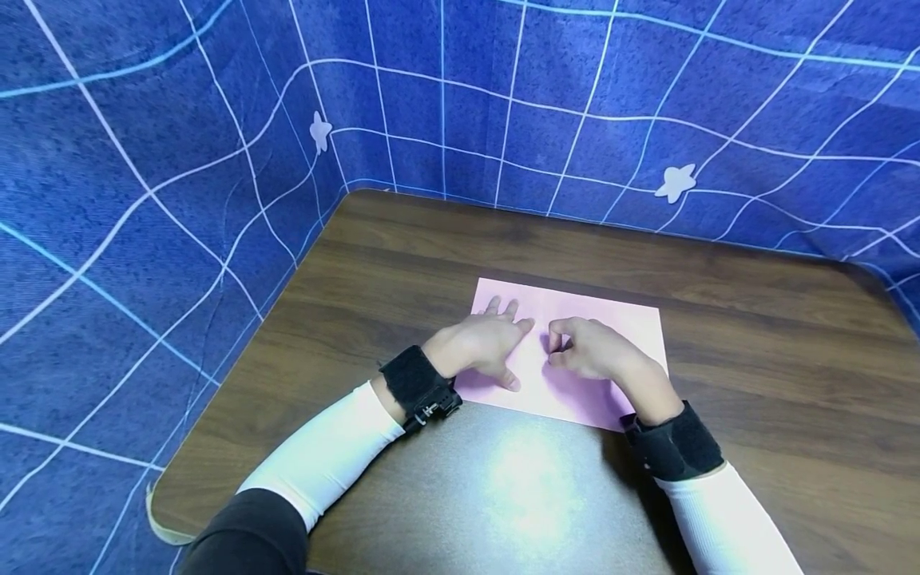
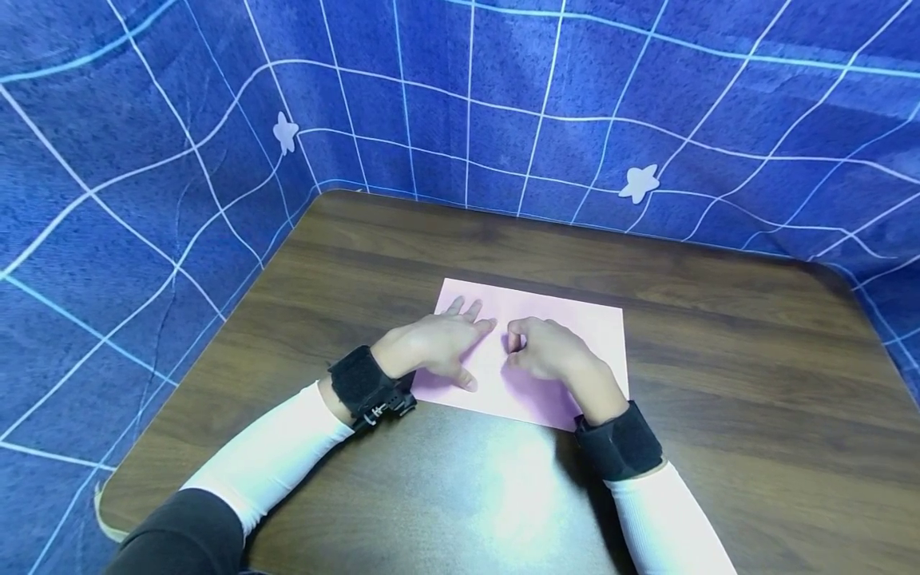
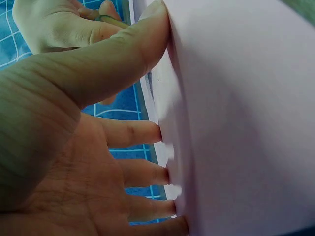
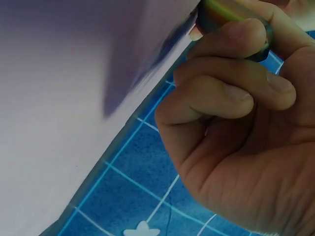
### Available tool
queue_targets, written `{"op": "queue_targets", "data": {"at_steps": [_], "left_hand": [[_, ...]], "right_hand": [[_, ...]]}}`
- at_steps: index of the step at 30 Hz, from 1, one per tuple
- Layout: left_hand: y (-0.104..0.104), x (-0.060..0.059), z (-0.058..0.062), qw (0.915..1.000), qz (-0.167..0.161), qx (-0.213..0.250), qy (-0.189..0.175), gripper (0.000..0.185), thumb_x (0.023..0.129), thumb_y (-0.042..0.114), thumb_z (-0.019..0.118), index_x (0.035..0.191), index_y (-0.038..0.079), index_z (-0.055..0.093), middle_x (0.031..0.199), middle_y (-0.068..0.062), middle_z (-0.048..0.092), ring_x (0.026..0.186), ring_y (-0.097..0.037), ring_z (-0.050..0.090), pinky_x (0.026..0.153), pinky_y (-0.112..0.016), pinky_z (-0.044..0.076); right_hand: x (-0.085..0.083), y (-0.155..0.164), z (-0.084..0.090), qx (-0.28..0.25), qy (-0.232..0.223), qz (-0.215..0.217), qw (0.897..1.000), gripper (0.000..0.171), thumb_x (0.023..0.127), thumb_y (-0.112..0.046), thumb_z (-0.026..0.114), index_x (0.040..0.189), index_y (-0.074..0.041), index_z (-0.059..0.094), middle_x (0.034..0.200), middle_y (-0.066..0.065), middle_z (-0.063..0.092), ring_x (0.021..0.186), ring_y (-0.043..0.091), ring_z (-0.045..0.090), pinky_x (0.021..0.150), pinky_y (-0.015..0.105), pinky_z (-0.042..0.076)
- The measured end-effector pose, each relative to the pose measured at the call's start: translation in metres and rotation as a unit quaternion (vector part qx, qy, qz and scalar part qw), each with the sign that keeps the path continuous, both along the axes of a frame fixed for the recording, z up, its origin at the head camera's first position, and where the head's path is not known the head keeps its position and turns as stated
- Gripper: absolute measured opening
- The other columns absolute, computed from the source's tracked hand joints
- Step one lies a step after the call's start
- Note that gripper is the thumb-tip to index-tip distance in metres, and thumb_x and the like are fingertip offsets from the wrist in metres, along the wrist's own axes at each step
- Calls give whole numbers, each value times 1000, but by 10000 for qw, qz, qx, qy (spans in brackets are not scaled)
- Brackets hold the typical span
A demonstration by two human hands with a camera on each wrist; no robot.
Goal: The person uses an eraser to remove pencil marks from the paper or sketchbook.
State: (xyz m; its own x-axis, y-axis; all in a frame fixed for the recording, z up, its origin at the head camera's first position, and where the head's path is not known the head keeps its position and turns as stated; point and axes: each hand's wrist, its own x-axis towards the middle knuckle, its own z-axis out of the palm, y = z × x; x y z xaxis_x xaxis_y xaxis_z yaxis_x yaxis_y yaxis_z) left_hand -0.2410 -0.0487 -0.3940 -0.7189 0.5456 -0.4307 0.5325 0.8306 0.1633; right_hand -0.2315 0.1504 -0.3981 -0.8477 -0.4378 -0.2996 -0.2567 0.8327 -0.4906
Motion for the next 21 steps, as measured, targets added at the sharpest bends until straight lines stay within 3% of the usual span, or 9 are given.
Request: {"op": "queue_targets", "data": {"at_steps": [7, 14, 21], "left_hand": [[1, -1, 1, 10000, -41, -28, 16, 112, 81, 54, 81, 165, 15, 19, 170, -24, 5, 156, -49, 7, 129, -55, 15], [3, 0, 0, 10000, -2, -39, -13, 112, 81, 54, 81, 165, 15, 18, 170, -23, 3, 157, -48, 5, 130, -54, 13], [2, -1, 2, 9999, 79, 37, -108, 112, 81, 52, 83, 165, 17, 19, 171, -20, 3, 157, -47, 3, 127, -58, 20]], "right_hand": [[-2, 16, 2, -95, -85, 36, 9999, 12, 83, -10, 72, 81, -14, 62, 64, -5, 48, 61, 13, 47, 58, 27, 38], [-4, 31, 8, 331, -212, -53, 9992, 11, 81, -8, 69, 77, -14, 61, 64, -5, 48, 62, 14, 45, 58, 28, 36], [-5, 40, 19, 717, -32, -37, 9974, 5, 88, -13, 63, 85, -9, 61, 71, 1, 55, 67, 16, 53, 59, 28, 40]]}}
